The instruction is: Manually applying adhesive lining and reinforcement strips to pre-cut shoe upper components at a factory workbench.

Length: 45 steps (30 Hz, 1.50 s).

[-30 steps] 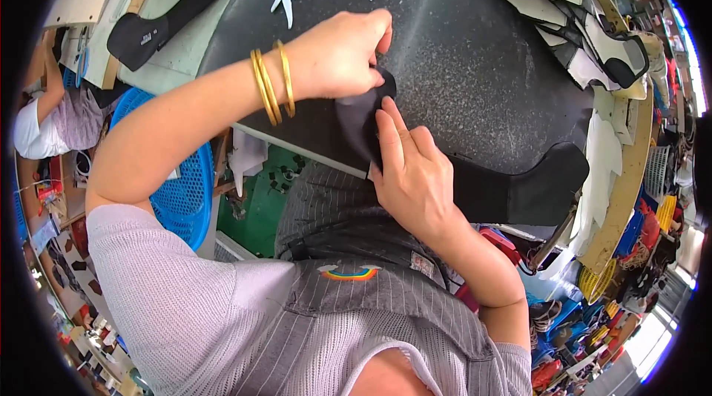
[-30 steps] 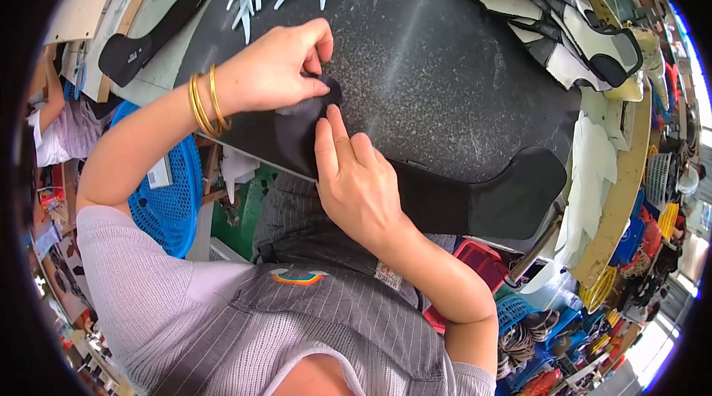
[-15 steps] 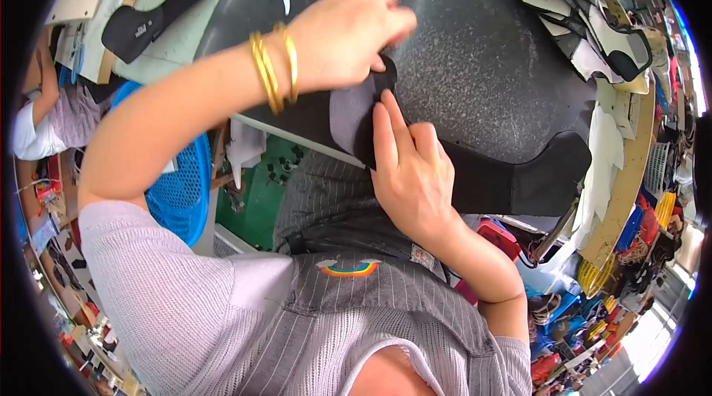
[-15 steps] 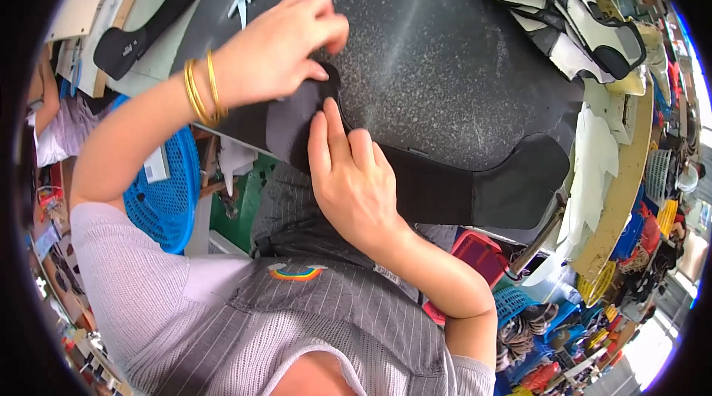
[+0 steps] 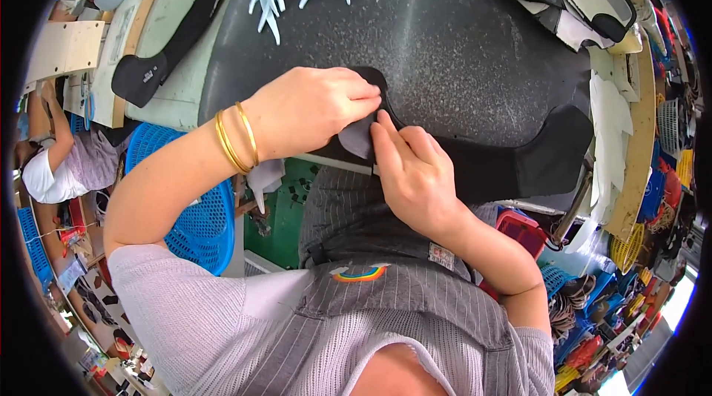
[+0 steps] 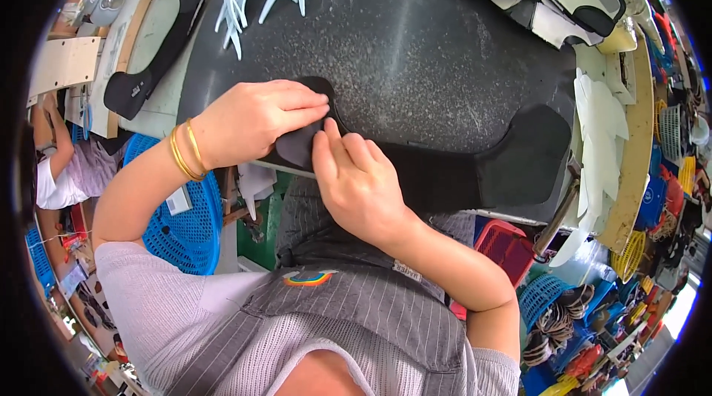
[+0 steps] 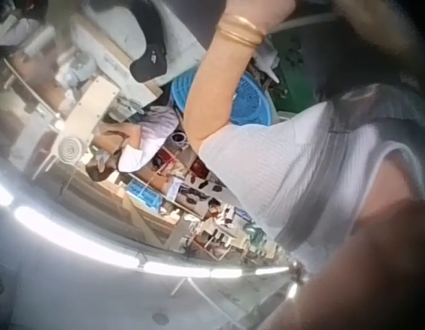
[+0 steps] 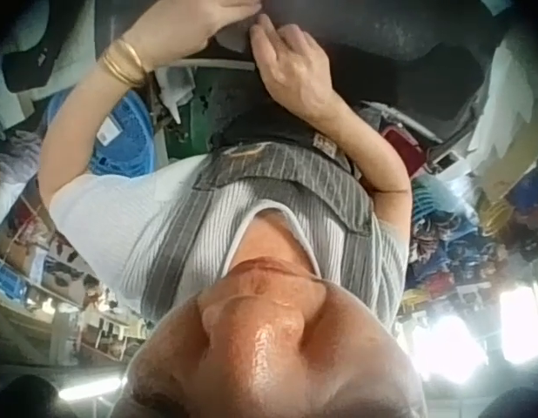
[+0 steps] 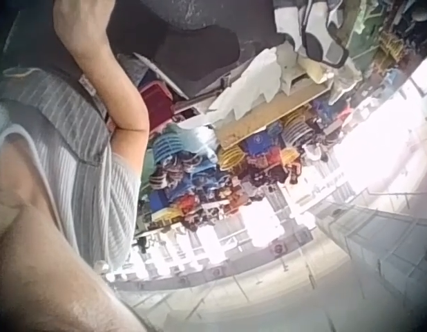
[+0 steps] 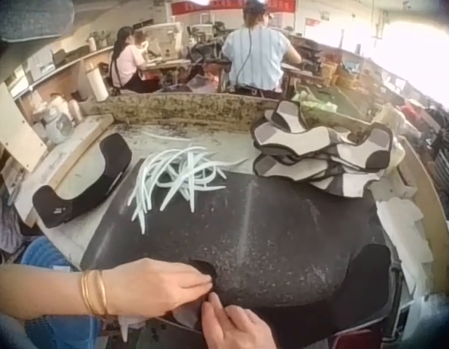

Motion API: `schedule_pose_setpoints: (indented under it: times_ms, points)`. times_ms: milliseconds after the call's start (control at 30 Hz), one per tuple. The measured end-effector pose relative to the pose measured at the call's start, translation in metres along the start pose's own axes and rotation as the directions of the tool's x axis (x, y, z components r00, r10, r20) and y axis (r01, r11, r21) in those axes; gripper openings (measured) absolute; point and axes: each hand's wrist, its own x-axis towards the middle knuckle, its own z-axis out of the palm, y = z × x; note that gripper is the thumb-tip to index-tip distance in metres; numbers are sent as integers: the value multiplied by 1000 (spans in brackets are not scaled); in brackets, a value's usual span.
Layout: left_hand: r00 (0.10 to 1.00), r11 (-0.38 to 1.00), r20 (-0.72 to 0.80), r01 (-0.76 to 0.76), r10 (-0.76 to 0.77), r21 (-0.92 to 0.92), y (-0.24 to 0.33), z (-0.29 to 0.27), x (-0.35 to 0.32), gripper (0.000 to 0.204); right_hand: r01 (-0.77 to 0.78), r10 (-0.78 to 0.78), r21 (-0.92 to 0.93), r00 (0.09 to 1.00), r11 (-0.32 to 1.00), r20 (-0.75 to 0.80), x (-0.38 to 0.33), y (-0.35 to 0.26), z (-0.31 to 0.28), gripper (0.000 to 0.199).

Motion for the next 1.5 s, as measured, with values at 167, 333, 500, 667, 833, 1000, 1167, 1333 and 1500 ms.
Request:
schedule_pose_setpoints:
  times_ms: [167, 333, 500, 667, 833, 1000, 1167, 1333, 1500]
  points:
    - [1000, 962, -8, -26, 29, 272, 6, 3, -13, 41, 126, -117, -54, 983, 991, 144, -7, 1, -10, 45]
    - [996, 935, 92, -14, -21, 355, 22, 3, -22, 64, 48, -62, 97, 988, 994, 140, -25, 6, -24, 43]
    - [993, 991, 49, 100, -104, 87, 45, 28, -25, 83, 48, -69, 133, 986, 990, 153, -32, 7, -34, 34]
    - [996, 955, 44, 62, -79, 291, 54, 38, -35, 74, 129, -137, 61, 976, 990, 168, -68, 34, -60, 29]
    - [949, 999, -314, 24, -32, -31, 92, 73, 22, 45, 21, -32, 173, 998, 985, 61, -72, 23, -50, 29]
    - [989, 993, -144, 43, -27, 112, 99, 59, 33, 41, -49, 48, -6, 947, 999, 317, -95, 72, -95, 53]
    - [979, 992, -199, -24, 48, 123, 107, 69, 43, 41, -145, 145, -28, 927, 989, 345, -95, 79, -108, 67]
    - [924, 985, -377, -11, -56, -174, 106, 79, 42, 32, -347, 335, -22, 885, 938, 322, -104, 93, -133, 46]
    - [725, 956, -630, 271, -279, -112, 83, 10, -10, 35, -488, 492, 64, 863, 871, -114, -117, 111, -144, 45]
